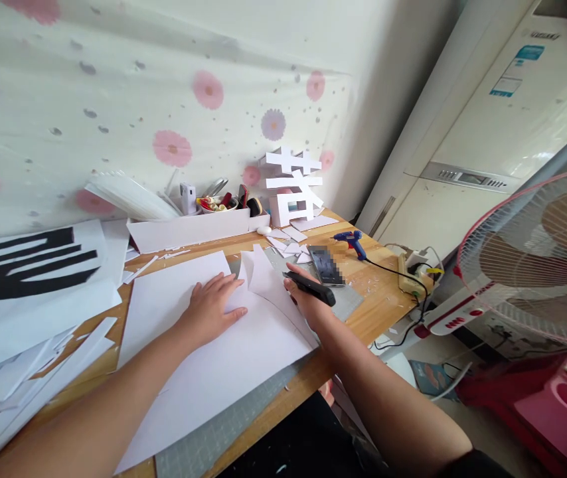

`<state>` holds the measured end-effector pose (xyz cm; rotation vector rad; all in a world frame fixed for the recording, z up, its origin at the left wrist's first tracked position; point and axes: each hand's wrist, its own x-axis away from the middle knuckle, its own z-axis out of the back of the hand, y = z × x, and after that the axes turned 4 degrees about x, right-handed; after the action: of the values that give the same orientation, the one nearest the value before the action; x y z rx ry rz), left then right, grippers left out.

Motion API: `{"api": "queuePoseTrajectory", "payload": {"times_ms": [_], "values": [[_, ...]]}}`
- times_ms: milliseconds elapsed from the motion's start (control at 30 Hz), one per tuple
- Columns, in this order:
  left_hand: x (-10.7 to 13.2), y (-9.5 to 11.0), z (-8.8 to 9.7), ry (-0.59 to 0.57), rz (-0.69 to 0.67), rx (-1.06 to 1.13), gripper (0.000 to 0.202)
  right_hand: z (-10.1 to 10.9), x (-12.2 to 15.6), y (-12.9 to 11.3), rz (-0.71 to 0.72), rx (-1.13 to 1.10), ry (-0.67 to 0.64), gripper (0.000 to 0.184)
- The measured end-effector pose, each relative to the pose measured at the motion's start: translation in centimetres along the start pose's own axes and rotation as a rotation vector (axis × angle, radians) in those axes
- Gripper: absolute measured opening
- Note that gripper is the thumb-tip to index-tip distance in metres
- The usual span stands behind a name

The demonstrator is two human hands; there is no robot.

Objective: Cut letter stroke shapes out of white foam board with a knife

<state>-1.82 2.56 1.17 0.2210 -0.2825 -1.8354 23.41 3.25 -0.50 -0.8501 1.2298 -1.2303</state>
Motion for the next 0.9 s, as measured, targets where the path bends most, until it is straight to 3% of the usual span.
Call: {"api": "queuePoseTrajectory", "payload": {"times_ms": [167, 233, 333, 400, 633, 767, 900], "values": [[0.6, -0.1, 0.7, 0.068, -0.017, -0.008, 0.056, -0.7, 0.4, -1.7, -0.231, -0.145, -0.217, 0.063], [0.6, -0.4, 0.7, 0.077, -0.025, -0.011, 0.056, -0.9, 0.8, -1.9, -0.153, -0.045, -0.262, 0.062], [0.5, -0.8, 0.3, 0.070, -0.042, -0.017, 0.056, -0.9, 1.4, -1.9, 0.077, 0.136, -0.211, 0.054], [0.5, -1.0, 0.0, 0.050, -0.070, -0.019, 0.054, -0.8, 1.6, -1.7, 0.138, 0.190, -0.184, 0.053], [1.0, -1.1, -0.9, -0.073, -0.216, -0.006, 0.049, -0.1, 1.1, -1.0, 0.132, 0.242, -0.151, 0.041], [1.1, -1.1, -1.0, -0.101, -0.210, -0.008, 0.052, 0.6, 0.0, -1.1, 0.135, 0.257, -0.105, 0.037], [1.2, -0.8, -1.1, -0.121, -0.182, -0.016, 0.054, 1.9, -3.0, -1.6, 0.142, 0.280, -0.018, 0.036]]}}
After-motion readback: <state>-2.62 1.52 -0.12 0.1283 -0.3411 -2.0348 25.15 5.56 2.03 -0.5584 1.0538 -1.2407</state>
